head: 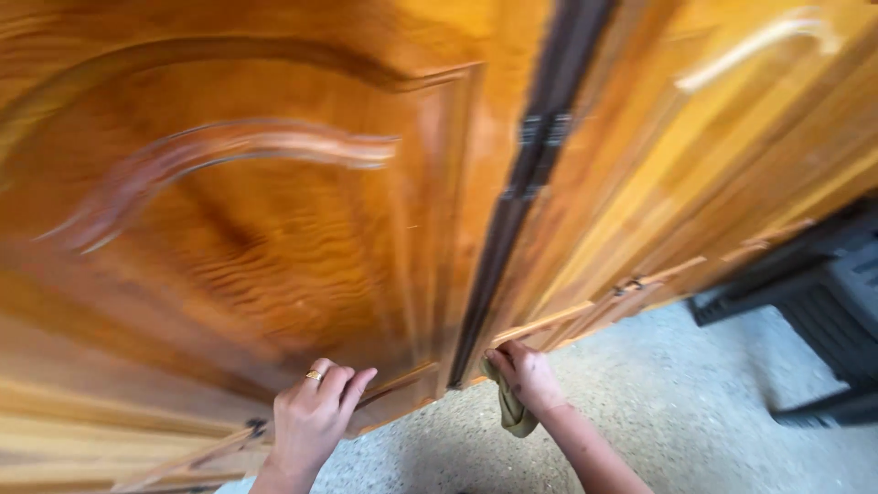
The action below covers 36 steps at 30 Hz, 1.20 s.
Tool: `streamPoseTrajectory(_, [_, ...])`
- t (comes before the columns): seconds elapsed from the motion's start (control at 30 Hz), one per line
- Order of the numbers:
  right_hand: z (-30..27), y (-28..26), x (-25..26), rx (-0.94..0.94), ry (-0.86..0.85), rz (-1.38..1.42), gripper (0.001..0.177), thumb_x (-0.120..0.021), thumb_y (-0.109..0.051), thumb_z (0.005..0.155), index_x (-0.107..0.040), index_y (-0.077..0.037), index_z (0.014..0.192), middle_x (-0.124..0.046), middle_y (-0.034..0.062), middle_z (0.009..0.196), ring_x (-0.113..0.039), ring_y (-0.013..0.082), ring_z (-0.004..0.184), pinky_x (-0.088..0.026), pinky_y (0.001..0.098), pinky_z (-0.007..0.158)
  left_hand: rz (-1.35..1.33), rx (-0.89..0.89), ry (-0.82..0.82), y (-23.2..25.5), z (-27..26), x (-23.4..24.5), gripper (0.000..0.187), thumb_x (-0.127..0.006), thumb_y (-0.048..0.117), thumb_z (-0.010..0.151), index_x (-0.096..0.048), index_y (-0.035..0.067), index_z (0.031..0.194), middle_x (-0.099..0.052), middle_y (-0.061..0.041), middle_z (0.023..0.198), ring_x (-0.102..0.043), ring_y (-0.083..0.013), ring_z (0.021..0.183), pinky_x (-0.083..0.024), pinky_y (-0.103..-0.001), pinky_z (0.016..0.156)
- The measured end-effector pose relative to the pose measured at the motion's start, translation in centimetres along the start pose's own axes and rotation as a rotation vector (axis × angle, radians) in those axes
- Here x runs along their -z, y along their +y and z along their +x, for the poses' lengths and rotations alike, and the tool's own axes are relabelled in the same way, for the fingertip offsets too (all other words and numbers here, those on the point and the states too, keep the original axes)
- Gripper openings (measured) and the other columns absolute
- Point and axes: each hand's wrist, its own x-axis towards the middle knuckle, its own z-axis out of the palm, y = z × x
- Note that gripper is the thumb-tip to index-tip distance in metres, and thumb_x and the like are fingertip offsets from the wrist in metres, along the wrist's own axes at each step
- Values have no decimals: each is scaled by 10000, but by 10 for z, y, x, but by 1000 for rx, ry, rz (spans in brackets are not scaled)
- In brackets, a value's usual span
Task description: The person wipes down items in a cluttered garage with a green cloth, including a folded chair stack, cardboard boxes, and wooden cabinet doors. They move plastic bags and a pink cloth aside, reposition boxes, and wipe the floral table surface, shifting bags to clean underneath.
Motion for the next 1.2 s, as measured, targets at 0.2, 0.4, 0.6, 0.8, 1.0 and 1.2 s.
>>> streamPoseTrajectory(0.2, [-31, 68, 61, -306, 38, 92, 341, -617, -477, 942, -733, -156, 948, -784, 43, 877, -735, 227, 839, -538, 341, 771, -259, -144, -70, 77, 52, -67, 330, -786, 370, 910, -576, 169, 754, -508, 29, 693, -429, -162, 445, -378, -310, 425])
streamPoseTrajectory(0.4, [-90, 139, 99, -568, 179, 137, 390, -613, -511, 933, -751, -149, 983, -802, 49, 923, -742, 227, 876, -533, 362, 758, -425, -351, -181, 154, 91, -117, 326, -722, 427, 931, -567, 204, 752, -519, 1, 705, -491, -222, 411, -390, -370, 404])
streamPoseTrajectory(0.6, [-158, 182, 112, -740, 338, 173, 385, -617, -483, 959, -753, -124, 982, -796, 57, 854, -750, 227, 810, -537, 362, 700, -584, -604, -165, 219, 133, -150, 324, -720, 444, 939, -577, 225, 746, -516, 20, 684, -523, -178, 462, -424, -335, 437])
streamPoseTrajectory(0.8, [-231, 185, 116, -935, 511, 147, 376, -606, -477, 975, -748, -130, 945, -781, 75, 898, -720, 276, 871, -503, 412, 733, -773, -736, -243, 278, 151, -183, 246, -708, 441, 927, -617, 228, 843, -568, 30, 737, -602, -208, 523, -469, -374, 452])
streamPoseTrajectory(1.0, [-282, 175, 85, -1050, 663, 102, 362, -617, -441, 982, -747, -108, 927, -776, 97, 880, -722, 298, 831, -515, 424, 738, -911, -866, -274, 325, 147, -211, 265, -717, 498, 891, -669, 239, 918, -640, 54, 838, -614, -224, 479, -460, -376, 395])
streamPoseTrajectory(1.2, [-325, 152, 48, -1180, 719, 117, 373, -638, -481, 985, -721, -125, 911, -756, 85, 799, -705, 288, 766, -512, 408, 700, -988, -948, -391, 371, 137, -218, 316, -660, 544, 892, -677, 240, 979, -669, 85, 889, -673, -203, 543, -507, -407, 400])
